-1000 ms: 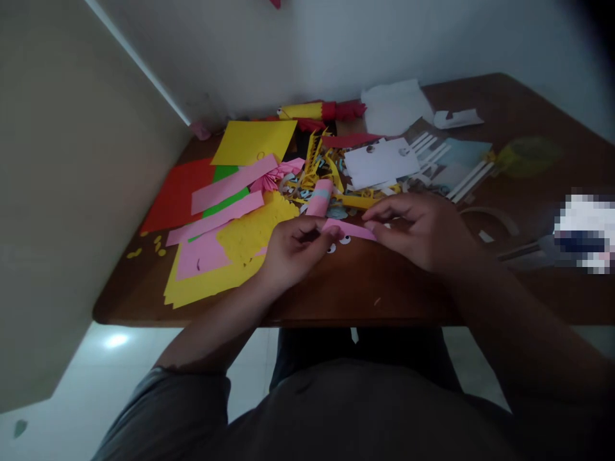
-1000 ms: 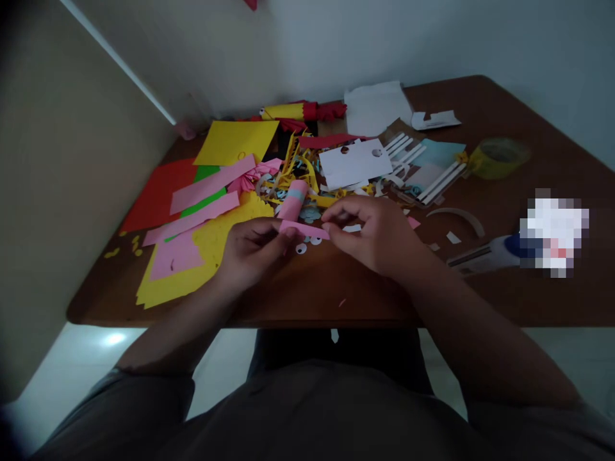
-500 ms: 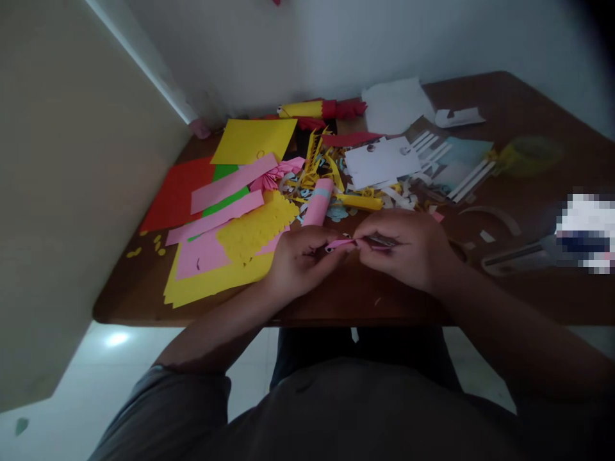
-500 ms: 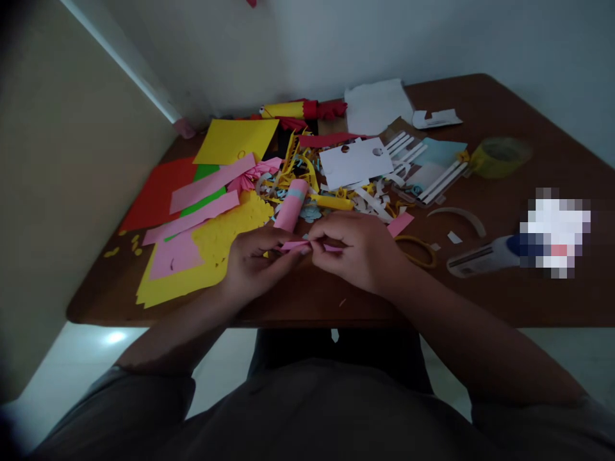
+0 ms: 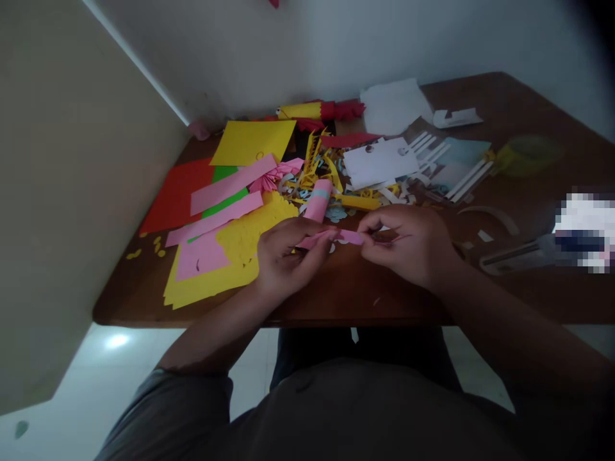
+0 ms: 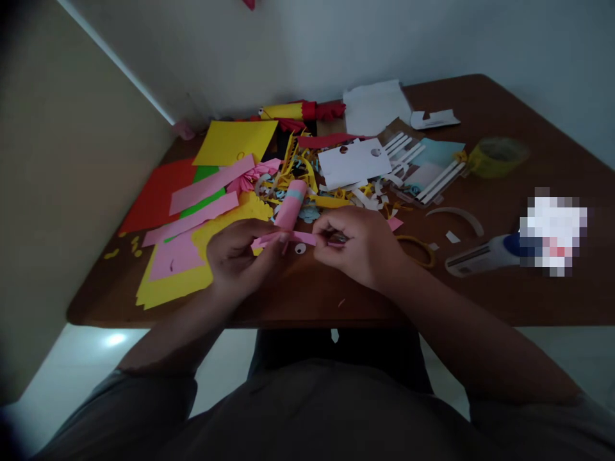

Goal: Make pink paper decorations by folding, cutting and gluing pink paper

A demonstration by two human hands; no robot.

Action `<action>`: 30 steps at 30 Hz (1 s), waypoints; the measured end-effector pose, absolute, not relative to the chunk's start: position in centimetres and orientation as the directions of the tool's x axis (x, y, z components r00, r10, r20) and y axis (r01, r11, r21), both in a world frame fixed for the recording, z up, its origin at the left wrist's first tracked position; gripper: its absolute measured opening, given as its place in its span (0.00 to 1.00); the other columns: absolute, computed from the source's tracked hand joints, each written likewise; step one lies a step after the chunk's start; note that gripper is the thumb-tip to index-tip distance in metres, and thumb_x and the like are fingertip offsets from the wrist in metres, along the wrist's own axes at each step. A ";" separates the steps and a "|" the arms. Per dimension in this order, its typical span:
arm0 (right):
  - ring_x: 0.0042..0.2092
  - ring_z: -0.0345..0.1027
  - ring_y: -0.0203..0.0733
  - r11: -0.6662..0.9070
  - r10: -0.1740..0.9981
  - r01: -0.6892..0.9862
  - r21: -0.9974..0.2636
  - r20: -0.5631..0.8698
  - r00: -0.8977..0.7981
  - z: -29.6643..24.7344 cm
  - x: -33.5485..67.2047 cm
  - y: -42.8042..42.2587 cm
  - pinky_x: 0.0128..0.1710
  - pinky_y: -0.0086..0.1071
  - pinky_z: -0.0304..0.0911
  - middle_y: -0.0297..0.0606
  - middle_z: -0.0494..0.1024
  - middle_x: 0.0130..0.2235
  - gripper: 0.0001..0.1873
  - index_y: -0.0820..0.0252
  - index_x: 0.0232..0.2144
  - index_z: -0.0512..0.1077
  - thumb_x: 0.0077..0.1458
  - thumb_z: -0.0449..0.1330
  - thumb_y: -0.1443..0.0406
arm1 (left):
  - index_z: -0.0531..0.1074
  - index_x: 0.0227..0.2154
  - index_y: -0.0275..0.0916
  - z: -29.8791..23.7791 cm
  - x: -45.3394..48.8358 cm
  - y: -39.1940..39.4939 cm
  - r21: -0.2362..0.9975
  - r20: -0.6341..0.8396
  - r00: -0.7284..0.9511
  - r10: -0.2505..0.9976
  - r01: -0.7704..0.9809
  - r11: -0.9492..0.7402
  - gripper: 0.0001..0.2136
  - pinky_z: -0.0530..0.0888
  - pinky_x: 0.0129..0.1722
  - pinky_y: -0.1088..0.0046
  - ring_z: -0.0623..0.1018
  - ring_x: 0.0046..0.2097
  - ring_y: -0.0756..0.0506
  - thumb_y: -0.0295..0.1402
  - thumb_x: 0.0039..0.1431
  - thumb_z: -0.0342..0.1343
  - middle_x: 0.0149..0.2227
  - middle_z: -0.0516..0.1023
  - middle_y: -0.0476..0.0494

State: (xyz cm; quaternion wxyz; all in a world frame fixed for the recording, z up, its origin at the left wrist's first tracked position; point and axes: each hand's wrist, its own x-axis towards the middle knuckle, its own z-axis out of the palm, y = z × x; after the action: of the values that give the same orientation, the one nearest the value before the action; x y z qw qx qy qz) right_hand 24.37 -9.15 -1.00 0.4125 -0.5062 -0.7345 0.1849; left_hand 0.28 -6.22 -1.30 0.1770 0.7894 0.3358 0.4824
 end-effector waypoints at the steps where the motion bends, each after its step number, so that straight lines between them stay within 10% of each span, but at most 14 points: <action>1: 0.32 0.74 0.41 0.421 0.894 0.588 -0.691 0.426 -0.140 -1.1 24.5 -9.1 0.35 0.33 0.65 0.32 0.84 0.31 0.01 0.52 0.31 0.81 0.56 0.68 0.64 | 0.88 0.38 0.45 -1.2 0.2 -6.2 0.613 0.637 0.284 0.717 0.379 -0.694 0.06 0.82 0.39 0.66 0.86 0.35 0.44 0.40 0.69 0.70 0.34 0.89 0.45; 30: 0.33 0.74 0.42 0.330 0.915 0.565 -0.756 0.404 0.007 -0.8 26.1 -8.1 0.36 0.33 0.69 0.33 0.83 0.31 0.02 0.55 0.29 0.81 0.53 0.68 0.64 | 0.77 0.34 0.44 -0.6 -1.7 -1.6 0.814 0.570 -0.115 0.813 0.212 -0.541 0.17 0.84 0.35 0.70 0.83 0.31 0.48 0.51 0.66 0.70 0.30 0.83 0.50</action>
State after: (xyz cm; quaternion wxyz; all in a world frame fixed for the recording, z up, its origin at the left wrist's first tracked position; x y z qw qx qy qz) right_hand 26.12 -8.08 -0.76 0.4532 -0.5458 -0.6778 0.1931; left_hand -1.68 -1.62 -0.64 0.2421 0.6197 0.4135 0.6216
